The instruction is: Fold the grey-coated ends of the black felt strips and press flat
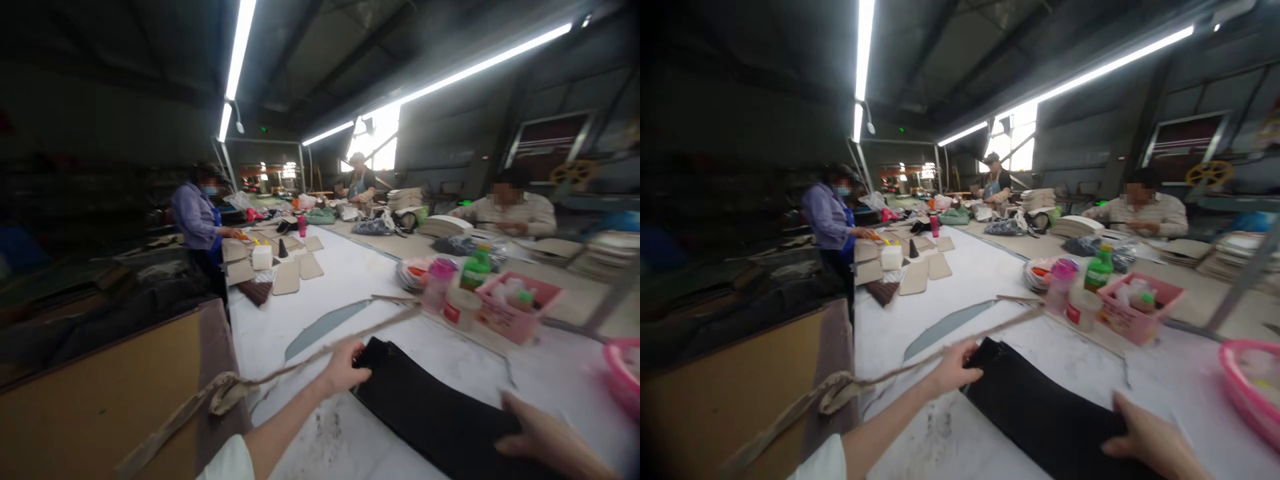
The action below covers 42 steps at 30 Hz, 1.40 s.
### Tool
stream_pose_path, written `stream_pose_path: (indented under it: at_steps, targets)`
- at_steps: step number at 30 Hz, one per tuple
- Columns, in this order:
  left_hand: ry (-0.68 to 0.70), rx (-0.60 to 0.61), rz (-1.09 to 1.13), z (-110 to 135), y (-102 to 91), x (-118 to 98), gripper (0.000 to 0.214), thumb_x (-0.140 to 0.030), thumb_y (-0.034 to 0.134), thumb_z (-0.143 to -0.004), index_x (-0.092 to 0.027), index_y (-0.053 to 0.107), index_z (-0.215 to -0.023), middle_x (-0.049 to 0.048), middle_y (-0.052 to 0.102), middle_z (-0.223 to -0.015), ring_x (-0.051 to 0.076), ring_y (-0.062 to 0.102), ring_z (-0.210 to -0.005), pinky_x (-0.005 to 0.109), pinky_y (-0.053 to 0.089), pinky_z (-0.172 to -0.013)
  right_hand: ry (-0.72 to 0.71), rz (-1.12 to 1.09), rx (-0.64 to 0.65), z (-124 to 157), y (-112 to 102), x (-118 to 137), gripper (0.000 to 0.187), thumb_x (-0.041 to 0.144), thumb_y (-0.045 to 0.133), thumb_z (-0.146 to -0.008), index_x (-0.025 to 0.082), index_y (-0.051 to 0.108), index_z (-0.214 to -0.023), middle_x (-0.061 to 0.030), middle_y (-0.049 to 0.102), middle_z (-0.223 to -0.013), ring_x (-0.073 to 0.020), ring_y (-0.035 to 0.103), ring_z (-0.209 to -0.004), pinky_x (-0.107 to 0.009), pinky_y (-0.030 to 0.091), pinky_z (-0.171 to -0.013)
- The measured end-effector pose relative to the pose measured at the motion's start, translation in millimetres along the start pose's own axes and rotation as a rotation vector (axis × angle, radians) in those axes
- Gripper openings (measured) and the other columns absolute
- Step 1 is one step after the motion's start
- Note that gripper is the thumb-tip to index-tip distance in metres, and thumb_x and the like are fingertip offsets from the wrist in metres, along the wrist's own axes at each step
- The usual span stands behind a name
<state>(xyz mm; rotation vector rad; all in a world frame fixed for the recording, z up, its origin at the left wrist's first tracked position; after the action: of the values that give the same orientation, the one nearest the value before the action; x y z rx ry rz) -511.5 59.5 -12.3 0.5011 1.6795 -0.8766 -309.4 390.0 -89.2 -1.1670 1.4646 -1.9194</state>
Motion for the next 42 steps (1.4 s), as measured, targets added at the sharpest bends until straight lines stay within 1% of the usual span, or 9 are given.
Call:
stream_pose_path:
  at_steps: [3, 12, 16, 22, 26, 30, 34, 38, 42]
  targets:
    - [-0.014, 0.029, 0.039, -4, 2.7, 11, 0.026, -0.016, 0.063, -0.063, -0.016, 0.060, -0.089, 0.0026, 0.065, -0.085, 0.019, 0.059, -0.082, 0.029, 0.044, -0.071, 0.052, 0.013, 0.274, 24, -2, -5, 0.050, 0.039, 0.076, -0.047, 0.028, 0.056, -0.092, -0.0037, 0.066, -0.083, -0.0290, 0.064, -0.083, -0.036, 0.043, -0.069]
    - [-0.109, 0.066, 0.004, -1, -2.1, 24, 0.029, -0.026, 0.064, -0.067, -0.016, 0.061, -0.094, 0.0049, 0.068, -0.090, 0.023, 0.063, -0.087, 0.032, 0.046, -0.075, 0.066, 0.025, 0.260, 41, -8, 17, 0.046, 0.044, 0.080, -0.049, 0.022, 0.056, -0.081, -0.0028, 0.064, -0.085, -0.0260, 0.059, -0.083, -0.028, 0.035, -0.064]
    - [-0.141, 0.041, -0.008, -1, -5.4, 34, 0.032, -0.028, 0.066, -0.066, -0.016, 0.062, -0.096, 0.0056, 0.069, -0.091, 0.024, 0.064, -0.090, 0.033, 0.047, -0.079, 0.089, -0.002, 0.280, 52, -8, 14, 0.055, 0.048, 0.080, -0.051, 0.020, 0.061, -0.094, -0.0059, 0.067, -0.091, -0.0268, 0.061, -0.086, -0.030, 0.040, -0.068]
    - [-0.162, 0.022, -0.018, -1, -9.1, 39, 0.027, -0.026, 0.065, -0.066, -0.016, 0.064, -0.091, 0.0056, 0.070, -0.093, 0.025, 0.063, -0.092, 0.034, 0.047, -0.080, 0.124, -0.087, 0.376, 66, -8, 5, 0.059, 0.048, 0.082, -0.046, 0.018, 0.070, -0.096, -0.0098, 0.070, -0.100, -0.0322, 0.063, -0.097, -0.034, 0.045, -0.080]
    - [-0.192, 0.032, -0.014, -6, -22.1, 34, 0.027, -0.025, 0.065, -0.065, -0.015, 0.066, -0.091, 0.0057, 0.071, -0.091, 0.025, 0.065, -0.090, 0.035, 0.048, -0.080, 0.073, -0.256, 0.357, 78, -14, 21, 0.050, 0.044, 0.079, -0.055, 0.017, 0.071, -0.096, -0.0078, 0.071, -0.099, -0.0297, 0.063, -0.099, -0.032, 0.047, -0.084]
    - [-0.218, 0.055, -0.012, -19, -55.3, 21, 0.031, -0.027, 0.069, -0.064, -0.013, 0.067, -0.092, 0.0053, 0.072, -0.087, 0.025, 0.066, -0.087, 0.034, 0.049, -0.078, 0.084, -0.487, 0.370, 88, -19, 61, 0.043, 0.046, 0.077, -0.060, 0.018, 0.070, -0.093, -0.0051, 0.072, -0.092, -0.0276, 0.065, -0.092, -0.029, 0.050, -0.075]
    - [-0.241, 0.015, -0.052, -44, -111.8, 8, 0.040, -0.031, 0.076, -0.058, -0.012, 0.068, -0.092, 0.0042, 0.073, -0.084, 0.025, 0.066, -0.086, 0.032, 0.049, -0.077, 0.126, -0.773, 0.407, 83, -8, 118, 0.038, 0.047, 0.076, -0.062, 0.017, 0.069, -0.084, -0.0048, 0.072, -0.081, -0.0248, 0.068, -0.076, -0.028, 0.052, -0.061]
    - [-0.284, -0.074, -0.108, -73, -179.8, 3, 0.055, -0.037, 0.082, -0.048, -0.012, 0.068, -0.094, 0.0035, 0.073, -0.079, 0.024, 0.066, -0.080, 0.031, 0.050, -0.071, 0.111, -1.019, 0.421, 55, 11, 180, 0.037, 0.046, 0.078, -0.062, 0.017, 0.065, -0.082, -0.0038, 0.072, -0.075, -0.0221, 0.068, -0.070, -0.026, 0.051, -0.056]
    - [-0.298, -0.194, -0.171, -100, -230.2, 13, 0.066, -0.038, 0.085, -0.040, -0.013, 0.066, -0.099, 0.0020, 0.071, -0.075, 0.022, 0.065, -0.076, 0.029, 0.049, -0.068, 0.054, -0.981, 0.330, 15, 32, 223, 0.037, 0.049, 0.076, -0.065, 0.018, 0.062, -0.079, -0.0038, 0.070, -0.075, -0.0214, 0.066, -0.070, -0.025, 0.048, -0.055]
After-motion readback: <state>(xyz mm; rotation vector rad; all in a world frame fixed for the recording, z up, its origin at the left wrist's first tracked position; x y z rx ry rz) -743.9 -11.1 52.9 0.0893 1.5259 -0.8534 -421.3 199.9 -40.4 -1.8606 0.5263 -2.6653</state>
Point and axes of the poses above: each hand's wrist, its own z-axis away from the middle knuckle, its own y-axis out of the palm, x = y × z, the point moved 5 cm from there along -z, towards the middle knuckle
